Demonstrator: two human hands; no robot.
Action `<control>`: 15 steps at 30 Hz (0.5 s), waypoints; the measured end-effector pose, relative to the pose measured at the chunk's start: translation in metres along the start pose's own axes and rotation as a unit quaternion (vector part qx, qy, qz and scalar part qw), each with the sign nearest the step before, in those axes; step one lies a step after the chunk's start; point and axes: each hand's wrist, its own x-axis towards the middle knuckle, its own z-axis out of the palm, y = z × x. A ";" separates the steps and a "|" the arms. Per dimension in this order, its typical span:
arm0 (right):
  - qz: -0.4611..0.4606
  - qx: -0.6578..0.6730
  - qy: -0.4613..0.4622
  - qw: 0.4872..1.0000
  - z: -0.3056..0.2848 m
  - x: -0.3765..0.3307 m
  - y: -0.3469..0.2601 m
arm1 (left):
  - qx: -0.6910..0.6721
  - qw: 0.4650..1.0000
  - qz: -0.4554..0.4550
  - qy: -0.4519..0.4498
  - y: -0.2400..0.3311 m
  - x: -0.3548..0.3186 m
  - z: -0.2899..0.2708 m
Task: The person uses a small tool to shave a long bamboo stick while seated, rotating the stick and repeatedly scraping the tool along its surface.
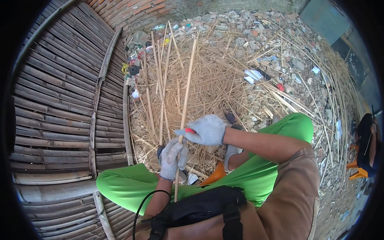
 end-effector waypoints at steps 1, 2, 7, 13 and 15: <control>-0.002 -0.013 0.003 1.000 -0.004 0.001 0.001 | -0.009 1.000 -0.002 -0.012 -0.001 -0.001 -0.002; -0.004 -0.027 0.008 1.000 -0.007 0.004 0.003 | -0.017 1.000 -0.004 -0.025 -0.001 -0.003 -0.004; 0.135 -0.055 0.084 0.986 -0.064 0.030 0.088 | 0.061 0.997 -0.031 -0.041 0.004 -0.019 0.002; 0.304 -0.094 0.148 0.936 -0.168 0.023 0.218 | 0.050 0.989 -0.032 -0.132 0.009 -0.036 0.005; 0.361 -0.077 0.223 0.903 -0.174 -0.008 0.277 | 0.098 0.988 0.009 -0.120 0.010 -0.031 0.019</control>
